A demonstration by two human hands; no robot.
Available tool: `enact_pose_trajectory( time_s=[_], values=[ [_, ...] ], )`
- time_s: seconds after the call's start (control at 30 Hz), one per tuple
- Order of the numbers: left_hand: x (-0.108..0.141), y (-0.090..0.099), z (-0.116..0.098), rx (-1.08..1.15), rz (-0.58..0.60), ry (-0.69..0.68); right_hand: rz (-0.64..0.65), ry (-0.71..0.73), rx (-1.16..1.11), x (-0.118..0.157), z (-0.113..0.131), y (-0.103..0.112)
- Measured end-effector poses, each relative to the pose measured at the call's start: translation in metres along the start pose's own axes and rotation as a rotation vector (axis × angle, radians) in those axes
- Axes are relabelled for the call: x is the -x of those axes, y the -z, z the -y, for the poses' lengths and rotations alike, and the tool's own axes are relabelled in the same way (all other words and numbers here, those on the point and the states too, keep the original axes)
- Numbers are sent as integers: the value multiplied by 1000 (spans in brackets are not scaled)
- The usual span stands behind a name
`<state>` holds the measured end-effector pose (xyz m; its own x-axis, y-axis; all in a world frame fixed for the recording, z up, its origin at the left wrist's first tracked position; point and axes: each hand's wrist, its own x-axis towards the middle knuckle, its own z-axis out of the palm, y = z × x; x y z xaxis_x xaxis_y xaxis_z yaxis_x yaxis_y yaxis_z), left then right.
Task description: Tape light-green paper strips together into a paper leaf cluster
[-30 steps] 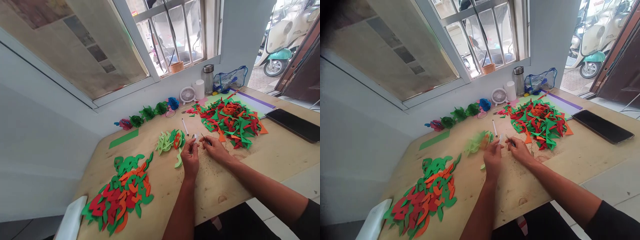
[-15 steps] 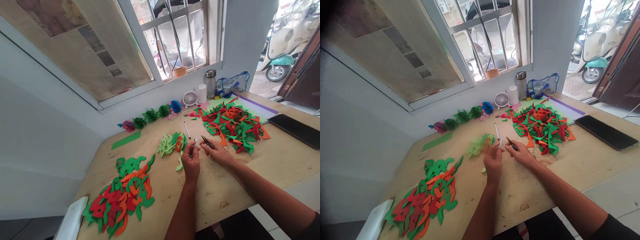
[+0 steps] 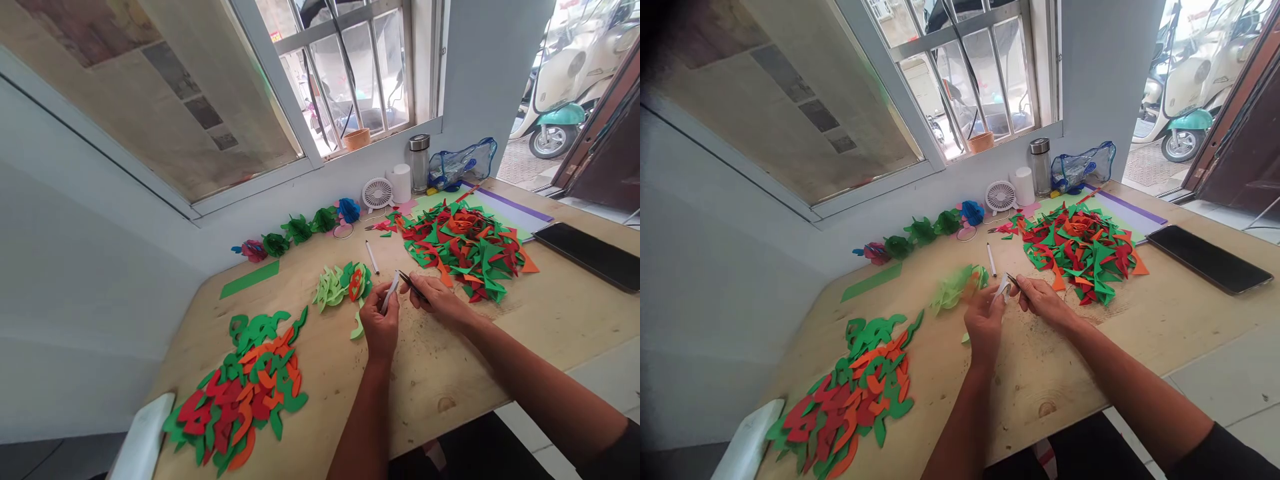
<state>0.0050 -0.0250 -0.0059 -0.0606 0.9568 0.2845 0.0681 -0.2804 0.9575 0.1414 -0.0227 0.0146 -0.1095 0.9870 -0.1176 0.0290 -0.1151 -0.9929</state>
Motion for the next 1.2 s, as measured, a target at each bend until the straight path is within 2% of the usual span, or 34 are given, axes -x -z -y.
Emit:
enact_pose_trajectory(
  time_s=[0.3, 0.63, 1.2],
  values=[
    [1, 1, 2, -13, 0, 5, 33, 16, 32, -3, -5, 4],
    [0, 2, 3, -15, 12, -3, -2, 93, 121, -5, -9, 7],
    [0, 2, 4, -2, 16, 48, -32, 93, 136, -5, -10, 7]
  ],
)
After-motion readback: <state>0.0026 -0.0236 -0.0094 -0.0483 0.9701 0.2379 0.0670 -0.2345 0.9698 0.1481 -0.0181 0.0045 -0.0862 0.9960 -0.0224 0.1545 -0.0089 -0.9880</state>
